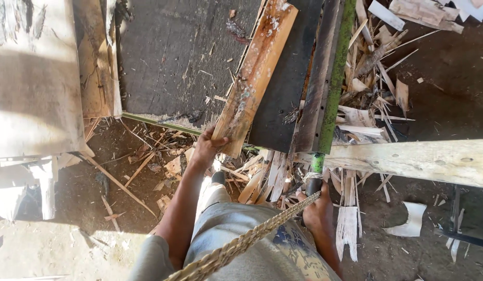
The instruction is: Trimming thin wood veneer panels using a manual guillotine cutter.
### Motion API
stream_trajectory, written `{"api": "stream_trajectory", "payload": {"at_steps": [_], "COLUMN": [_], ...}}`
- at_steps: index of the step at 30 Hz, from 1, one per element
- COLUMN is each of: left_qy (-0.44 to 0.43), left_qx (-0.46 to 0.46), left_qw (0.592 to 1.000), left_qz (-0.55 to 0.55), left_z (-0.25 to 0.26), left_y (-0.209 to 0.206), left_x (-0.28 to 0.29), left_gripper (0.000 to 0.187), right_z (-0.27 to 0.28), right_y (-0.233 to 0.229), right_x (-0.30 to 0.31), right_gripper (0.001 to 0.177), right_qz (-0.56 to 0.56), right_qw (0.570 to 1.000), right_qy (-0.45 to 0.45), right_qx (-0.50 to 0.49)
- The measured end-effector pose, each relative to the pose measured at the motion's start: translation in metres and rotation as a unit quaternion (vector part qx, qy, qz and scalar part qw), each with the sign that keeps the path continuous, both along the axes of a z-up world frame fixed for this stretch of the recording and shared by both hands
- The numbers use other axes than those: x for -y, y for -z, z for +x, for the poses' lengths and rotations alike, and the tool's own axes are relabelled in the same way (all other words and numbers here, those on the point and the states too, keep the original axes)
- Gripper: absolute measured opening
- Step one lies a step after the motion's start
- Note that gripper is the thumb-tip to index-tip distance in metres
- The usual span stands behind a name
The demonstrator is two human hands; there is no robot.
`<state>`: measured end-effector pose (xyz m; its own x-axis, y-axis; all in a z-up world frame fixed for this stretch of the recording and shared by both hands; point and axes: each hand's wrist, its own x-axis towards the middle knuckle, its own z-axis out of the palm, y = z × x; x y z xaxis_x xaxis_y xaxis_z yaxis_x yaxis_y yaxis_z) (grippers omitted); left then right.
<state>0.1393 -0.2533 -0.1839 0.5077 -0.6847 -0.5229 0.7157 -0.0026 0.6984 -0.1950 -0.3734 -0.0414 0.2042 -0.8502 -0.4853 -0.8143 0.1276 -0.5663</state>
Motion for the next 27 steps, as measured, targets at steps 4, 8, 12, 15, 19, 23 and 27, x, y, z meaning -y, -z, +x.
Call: {"api": "stream_trajectory", "payload": {"at_steps": [4,8,12,15,19,23,27], "left_qy": [0.001,0.002,0.012,0.004,-0.041,-0.346,-0.276], "left_qx": [0.029,0.085,0.272,0.613,0.695,0.541,0.201], "left_qw": [0.999,0.995,0.951,0.724,0.502,0.697,0.897], "left_qz": [0.034,0.059,0.144,0.317,0.513,0.32,0.28], "left_z": [0.013,0.019,0.035,0.059,0.095,0.096,0.053], "left_y": [-0.006,-0.007,-0.049,-0.099,-0.118,-0.019,-0.01], "left_x": [-0.015,-0.029,-0.039,-0.055,-0.077,-0.09,-0.044], "left_gripper": [0.056,0.052,0.038,0.034,0.053,0.05,0.029], "right_z": [-0.009,-0.007,-0.004,-0.007,-0.012,-0.02,-0.015], "right_y": [0.017,0.013,0.006,0.002,0.007,0.021,0.009], "right_x": [0.002,0.0,0.003,0.003,0.005,0.007,0.004], "right_gripper": [0.061,0.062,0.063,0.064,0.065,0.066,0.067], "right_qz": [-0.028,-0.034,-0.028,-0.028,-0.013,-0.019,-0.034], "right_qw": [0.999,0.998,0.999,0.999,0.999,0.998,0.998], "right_qy": [-0.023,-0.028,-0.018,-0.02,-0.015,-0.02,-0.032], "right_qx": [0.038,0.049,0.039,0.032,0.045,0.053,0.046]}}
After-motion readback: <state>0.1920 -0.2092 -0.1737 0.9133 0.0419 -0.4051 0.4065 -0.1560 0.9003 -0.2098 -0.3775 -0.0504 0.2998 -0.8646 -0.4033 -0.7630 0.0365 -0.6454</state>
